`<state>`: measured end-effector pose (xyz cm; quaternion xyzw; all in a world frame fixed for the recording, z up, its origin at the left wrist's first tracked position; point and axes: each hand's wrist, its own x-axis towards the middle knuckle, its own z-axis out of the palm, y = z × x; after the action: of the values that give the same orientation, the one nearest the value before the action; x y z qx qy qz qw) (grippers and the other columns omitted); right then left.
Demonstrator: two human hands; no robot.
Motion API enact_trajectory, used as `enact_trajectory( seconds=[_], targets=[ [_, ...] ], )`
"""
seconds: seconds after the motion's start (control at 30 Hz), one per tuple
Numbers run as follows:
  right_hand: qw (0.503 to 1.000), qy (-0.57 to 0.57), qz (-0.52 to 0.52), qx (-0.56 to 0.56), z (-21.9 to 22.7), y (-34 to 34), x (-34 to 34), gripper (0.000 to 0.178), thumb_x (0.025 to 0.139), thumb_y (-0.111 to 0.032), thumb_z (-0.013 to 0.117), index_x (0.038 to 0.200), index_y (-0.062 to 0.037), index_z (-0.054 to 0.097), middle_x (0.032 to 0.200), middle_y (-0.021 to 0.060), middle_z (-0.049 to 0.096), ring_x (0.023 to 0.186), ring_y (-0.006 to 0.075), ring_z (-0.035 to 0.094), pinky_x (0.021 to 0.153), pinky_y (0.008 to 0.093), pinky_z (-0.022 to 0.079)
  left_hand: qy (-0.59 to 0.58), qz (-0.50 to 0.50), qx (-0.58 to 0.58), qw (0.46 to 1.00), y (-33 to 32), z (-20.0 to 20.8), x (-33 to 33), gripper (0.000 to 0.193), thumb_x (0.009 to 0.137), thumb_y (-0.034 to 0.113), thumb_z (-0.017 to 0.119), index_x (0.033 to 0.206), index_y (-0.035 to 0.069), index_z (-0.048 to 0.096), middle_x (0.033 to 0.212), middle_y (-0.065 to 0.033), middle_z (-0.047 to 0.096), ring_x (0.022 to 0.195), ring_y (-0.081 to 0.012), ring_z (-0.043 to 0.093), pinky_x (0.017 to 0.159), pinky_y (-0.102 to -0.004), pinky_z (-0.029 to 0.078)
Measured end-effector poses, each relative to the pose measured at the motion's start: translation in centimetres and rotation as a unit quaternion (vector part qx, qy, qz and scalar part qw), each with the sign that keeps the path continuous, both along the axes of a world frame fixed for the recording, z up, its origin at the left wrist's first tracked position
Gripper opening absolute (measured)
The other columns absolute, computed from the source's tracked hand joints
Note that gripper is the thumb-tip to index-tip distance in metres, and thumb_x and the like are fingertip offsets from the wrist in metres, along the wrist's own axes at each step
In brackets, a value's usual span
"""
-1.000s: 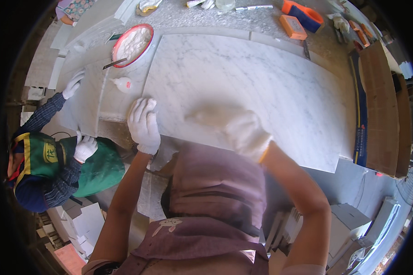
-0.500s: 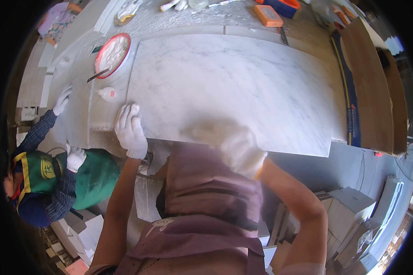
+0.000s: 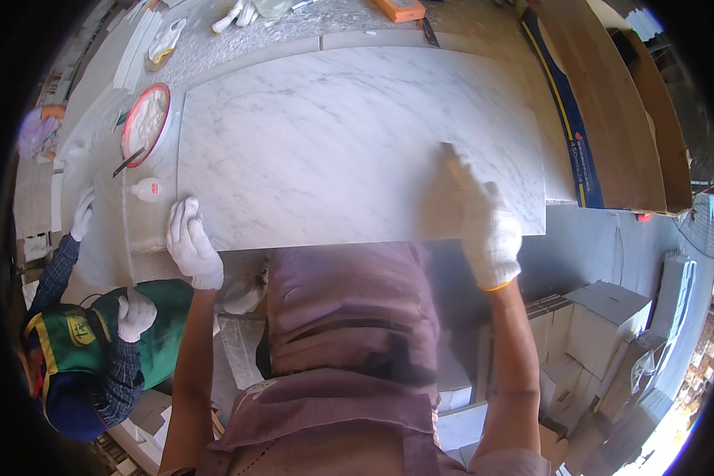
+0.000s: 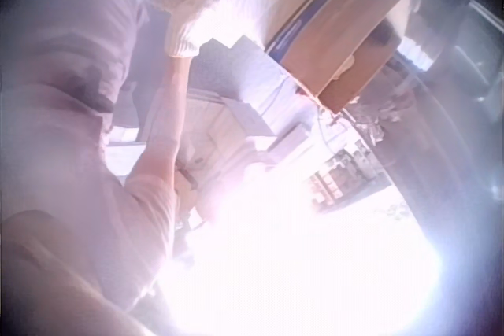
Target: The person applies a white adhesive from a small bottle onto a large white marble tile and spreads it evenly using a metal trowel. They repeatedly apply more adhesive and continue spreading it across the tile surface.
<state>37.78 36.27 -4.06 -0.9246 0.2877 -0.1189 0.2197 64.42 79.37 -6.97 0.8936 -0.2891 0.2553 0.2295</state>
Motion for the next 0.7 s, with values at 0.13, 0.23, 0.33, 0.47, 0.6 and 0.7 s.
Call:
enact_trajectory(
  seconds=[0.13,0.23,0.33,0.47,0.6,0.7],
  targets=[
    [0.995,0.063,0.07,-0.033,0.5,4.0,2.0,0.056,0.096,-0.006,0.063,0.152,-0.0094,0.062,0.111,0.0182,0.075,0.091,0.036,0.075,0.077,0.0454,0.061,-0.009,0.004,0.009,1.0,-0.1,0.0,-0.1,0.036,0.106,0.015,0.055,0.129,-0.002,0.076,0.132,-0.0216,0.074,0.127,-0.0446,0.066,0.116,-0.0535,0.048],
    [0.985,0.095,0.145,0.016,1.7,5.1,3.8,0.056,0.097,-0.013,0.071,0.15,-0.0025,0.059,0.12,0.0188,0.077,0.096,0.0349,0.074,0.082,0.0447,0.063,-0.02,0.012,0.024,0.999,0.0,0.1,-0.2,0.035,0.106,0.014,0.054,0.129,-0.002,0.076,0.132,-0.0213,0.075,0.128,-0.0431,0.066,0.116,-0.0516,0.048],
    [0.984,-0.044,0.136,0.104,3.0,4.2,5.0,0.057,0.099,-0.009,0.069,0.155,-0.0163,0.062,0.108,0.015,0.069,0.085,0.0298,0.071,0.074,0.0408,0.059,-0.002,0.04,0.076,0.996,0.1,-0.1,-0.5,0.035,0.107,0.012,0.054,0.129,-0.003,0.076,0.135,-0.0209,0.075,0.13,-0.0387,0.066,0.117,-0.0478,0.046],
    [0.973,-0.073,0.211,0.065,4.1,4.0,5.4,0.061,0.1,-0.006,0.069,0.159,-0.0211,0.06,0.103,0.012,0.064,0.081,0.0246,0.067,0.072,0.0389,0.058,0.121,0.015,-0.086,0.989,0.3,-0.9,-1.4,0.039,0.113,0.019,0.055,0.141,-0.002,0.071,0.14,-0.0224,0.073,0.136,-0.0353,0.064,0.124,-0.0475,0.042],
    [0.945,-0.002,0.3,0.133,4.1,3.8,6.0,0.061,0.102,-0.01,0.07,0.161,-0.0146,0.057,0.136,0.0106,0.066,0.112,0.0248,0.069,0.095,0.0365,0.059,0.12,0.065,0.021,0.99,1.9,-1.7,-1.3,0.04,0.111,0.023,0.057,0.142,0.0,0.07,0.142,-0.0222,0.07,0.138,-0.0369,0.061,0.123,-0.0482,0.042],
    [0.933,-0.171,0.313,0.048,3.4,3.0,6.6,0.059,0.105,-0.006,0.065,0.161,-0.022,0.058,0.118,0.0106,0.071,0.093,0.0212,0.072,0.08,0.0355,0.062,0.169,0.096,0.133,0.972,3.1,-2.3,-0.5,0.042,0.11,0.026,0.059,0.143,0.001,0.07,0.144,-0.022,0.069,0.139,-0.038,0.06,0.123,-0.0487,0.041]
  ],
)
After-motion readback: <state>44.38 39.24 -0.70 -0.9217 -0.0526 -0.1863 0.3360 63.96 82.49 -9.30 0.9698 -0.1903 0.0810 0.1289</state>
